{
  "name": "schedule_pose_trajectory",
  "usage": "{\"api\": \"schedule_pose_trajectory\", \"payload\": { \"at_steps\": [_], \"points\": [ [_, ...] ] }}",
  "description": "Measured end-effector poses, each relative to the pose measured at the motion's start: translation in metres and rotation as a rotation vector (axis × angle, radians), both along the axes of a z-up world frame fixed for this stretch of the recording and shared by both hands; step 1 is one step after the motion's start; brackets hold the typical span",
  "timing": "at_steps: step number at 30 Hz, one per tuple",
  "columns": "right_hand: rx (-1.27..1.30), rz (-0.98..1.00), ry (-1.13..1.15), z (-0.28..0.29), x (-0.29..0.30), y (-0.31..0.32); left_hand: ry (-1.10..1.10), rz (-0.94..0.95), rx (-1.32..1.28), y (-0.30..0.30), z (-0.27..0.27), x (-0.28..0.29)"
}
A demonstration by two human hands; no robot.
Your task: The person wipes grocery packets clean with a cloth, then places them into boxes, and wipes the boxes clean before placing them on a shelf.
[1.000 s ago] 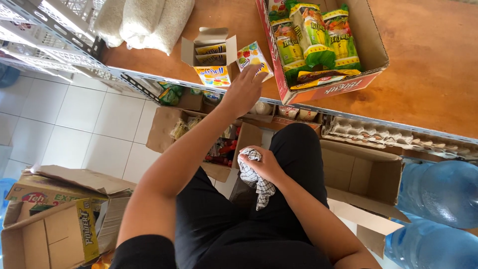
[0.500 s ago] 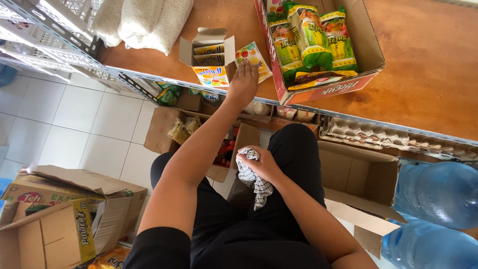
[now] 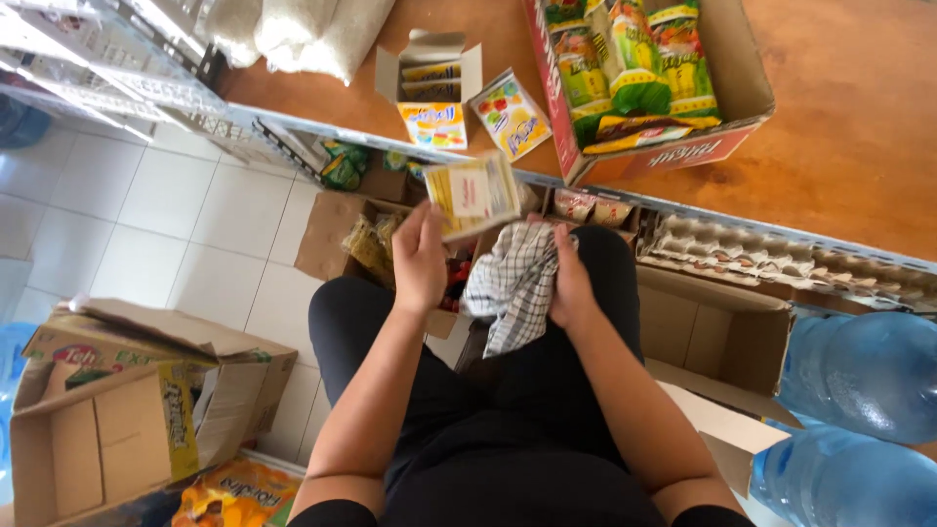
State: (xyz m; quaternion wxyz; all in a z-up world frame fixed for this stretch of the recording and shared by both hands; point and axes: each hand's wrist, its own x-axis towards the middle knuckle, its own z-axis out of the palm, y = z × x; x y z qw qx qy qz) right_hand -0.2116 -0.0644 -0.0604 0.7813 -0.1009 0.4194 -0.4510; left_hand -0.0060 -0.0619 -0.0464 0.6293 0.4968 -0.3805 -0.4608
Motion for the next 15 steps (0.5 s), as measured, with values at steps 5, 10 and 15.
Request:
{"api": "schedule_pose_trajectory", "payload": {
  "at_steps": [5, 10, 15],
  "points": [
    [-0.381, 0.063, 0.035, 0.028, 0.002, 0.015, 0.72, -0.195, -0.02, 0.043, -0.007, -0.007],
    [-0.692, 0.14, 0.564, 0.04, -0.011, 0.031, 0.732, -0.385, 0.014, 0.061, 0.05, -0.004],
    [-0.611, -0.231, 0.696, 0.076, -0.033, 0.026, 0.689, -0.358, 0.001, 0.07, 0.054, -0.007]
  ]
}}
